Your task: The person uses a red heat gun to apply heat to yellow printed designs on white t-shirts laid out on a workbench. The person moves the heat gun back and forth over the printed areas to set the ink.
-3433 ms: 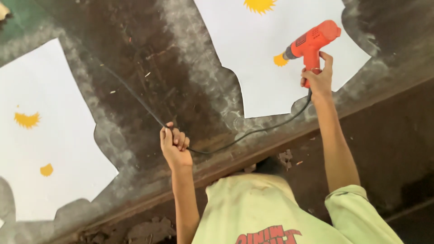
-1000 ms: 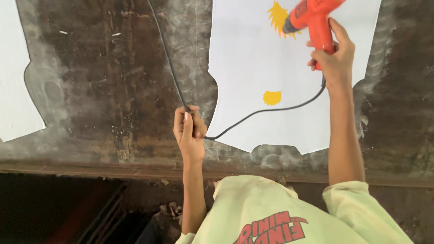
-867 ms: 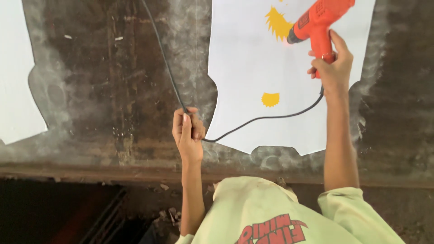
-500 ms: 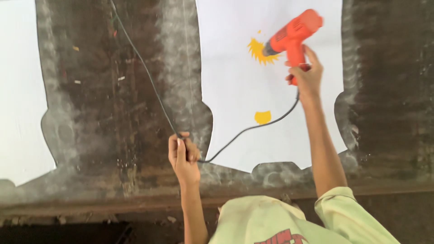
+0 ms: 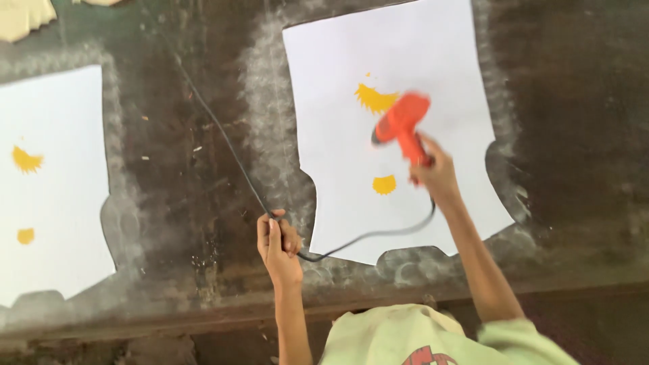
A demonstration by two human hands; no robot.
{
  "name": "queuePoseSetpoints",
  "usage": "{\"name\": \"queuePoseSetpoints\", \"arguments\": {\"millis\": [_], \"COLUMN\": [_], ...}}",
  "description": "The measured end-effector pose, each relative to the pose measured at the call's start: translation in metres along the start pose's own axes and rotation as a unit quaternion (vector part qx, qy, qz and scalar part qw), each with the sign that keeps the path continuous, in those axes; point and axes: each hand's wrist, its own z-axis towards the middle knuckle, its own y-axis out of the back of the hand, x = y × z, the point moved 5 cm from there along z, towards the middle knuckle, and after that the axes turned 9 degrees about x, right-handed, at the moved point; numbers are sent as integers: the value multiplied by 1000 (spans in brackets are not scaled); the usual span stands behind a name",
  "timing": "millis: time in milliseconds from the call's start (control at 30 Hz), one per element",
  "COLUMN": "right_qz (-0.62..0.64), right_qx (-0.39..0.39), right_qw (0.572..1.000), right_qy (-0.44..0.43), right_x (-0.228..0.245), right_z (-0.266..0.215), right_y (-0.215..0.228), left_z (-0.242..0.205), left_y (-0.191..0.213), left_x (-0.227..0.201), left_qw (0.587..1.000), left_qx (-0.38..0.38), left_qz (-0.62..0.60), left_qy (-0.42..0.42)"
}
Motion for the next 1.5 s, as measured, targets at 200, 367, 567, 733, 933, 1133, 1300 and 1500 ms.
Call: {"name": "queuePoseSetpoints", "arguments": {"millis": [200, 367, 567, 733, 933, 1133, 1300, 1500], "right_qz": [158, 373, 552, 568, 581, 569, 567, 519], "right_qx": [-53, -167, -251, -298, -338, -352, -357, -335], "right_qw": [981, 912, 789, 756, 717, 712, 711, 761], "right_qy": [-96, -24, 98, 129, 184, 215, 214, 200], "right_x": [-40, -82, -125, -148, -150, -143, -154, -168], "right_z": [-161, -240, -331, -399, -442, -444, -413, -356], "right_y": [31, 77, 170, 275, 383, 486, 578, 701], "left_z": [-17, -25, -40, -54, -65, -71, -64, -40], "left_y": [-23, -58, -104, -136, -196, -287, -344, -376], "left_x": [4, 22, 68, 126, 193, 244, 286, 346], "left_qw": [1000, 1000, 998, 997, 998, 998, 997, 991], "left_qx": [-7, 14, 53, 50, 50, 38, 45, -38], "left_qz": [2, -6, -34, -55, -47, -42, -65, -126], "left_qy": [9, 16, 0, -11, 16, 13, 0, 29]}}
